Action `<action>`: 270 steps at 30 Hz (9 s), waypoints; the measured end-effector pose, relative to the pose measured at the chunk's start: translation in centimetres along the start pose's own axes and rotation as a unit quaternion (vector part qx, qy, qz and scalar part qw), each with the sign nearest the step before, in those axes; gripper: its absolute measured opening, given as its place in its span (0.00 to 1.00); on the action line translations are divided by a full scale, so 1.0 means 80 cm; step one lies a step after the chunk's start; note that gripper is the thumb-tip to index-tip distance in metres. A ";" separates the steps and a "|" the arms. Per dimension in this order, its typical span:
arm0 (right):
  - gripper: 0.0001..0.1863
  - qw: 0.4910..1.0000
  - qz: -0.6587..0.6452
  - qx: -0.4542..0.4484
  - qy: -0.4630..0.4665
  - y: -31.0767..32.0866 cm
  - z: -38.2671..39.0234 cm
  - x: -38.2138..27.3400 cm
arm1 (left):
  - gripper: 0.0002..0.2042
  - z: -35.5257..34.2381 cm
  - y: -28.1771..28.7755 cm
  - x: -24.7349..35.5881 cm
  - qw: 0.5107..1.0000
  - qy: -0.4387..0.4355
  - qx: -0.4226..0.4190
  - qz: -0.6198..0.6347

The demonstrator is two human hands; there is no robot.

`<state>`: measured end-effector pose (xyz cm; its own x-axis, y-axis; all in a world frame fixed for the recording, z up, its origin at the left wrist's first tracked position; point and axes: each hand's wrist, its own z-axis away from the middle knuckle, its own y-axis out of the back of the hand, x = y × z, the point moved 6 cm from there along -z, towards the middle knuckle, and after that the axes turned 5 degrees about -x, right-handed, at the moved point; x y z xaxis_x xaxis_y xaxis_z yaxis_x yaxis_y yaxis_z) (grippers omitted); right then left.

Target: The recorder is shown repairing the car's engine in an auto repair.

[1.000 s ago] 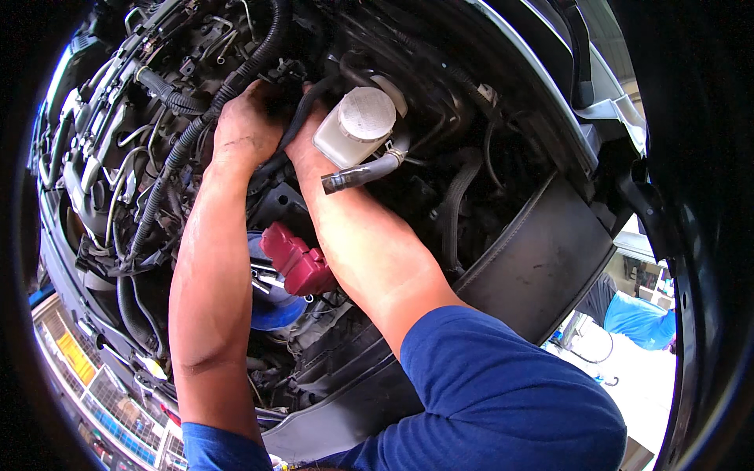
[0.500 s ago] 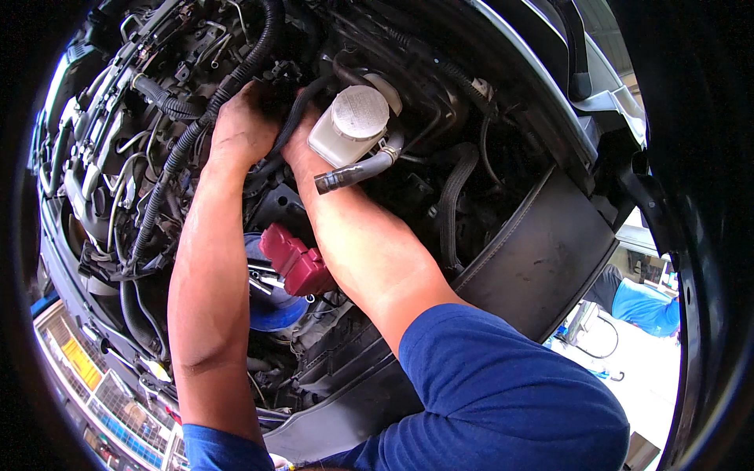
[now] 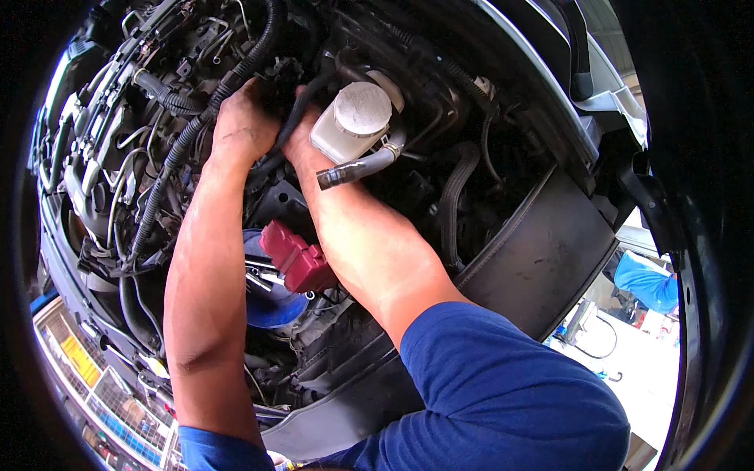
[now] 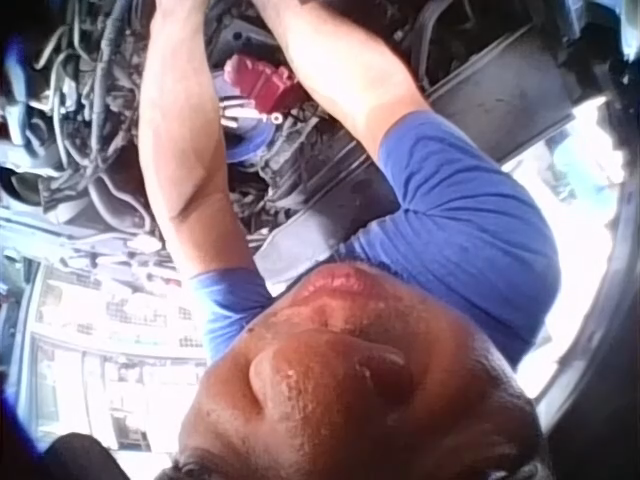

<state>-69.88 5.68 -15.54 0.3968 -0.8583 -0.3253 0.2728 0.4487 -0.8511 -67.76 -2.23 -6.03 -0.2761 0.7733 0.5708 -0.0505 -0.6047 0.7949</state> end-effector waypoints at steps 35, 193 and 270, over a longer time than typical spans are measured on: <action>0.11 0.969 0.187 -0.033 -0.156 0.019 0.001 -0.012 | 0.17 0.634 -0.006 -0.124 0.976 0.115 0.169 0.082; 0.25 0.021 0.982 -0.127 -0.137 -0.234 -0.073 -0.003 | 0.13 0.635 0.006 -0.122 0.942 0.177 0.282 0.049; 0.03 0.772 0.591 0.009 -0.236 -0.139 -0.063 -0.084 | 0.11 0.632 0.008 -0.119 0.945 0.152 0.286 0.048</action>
<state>-80.03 5.15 -5.97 0.6516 0.3366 -0.6798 -0.5135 0.8553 -0.0686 -16.64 -0.37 -0.56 -0.5196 0.5769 0.6302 0.4920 -0.4010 0.7727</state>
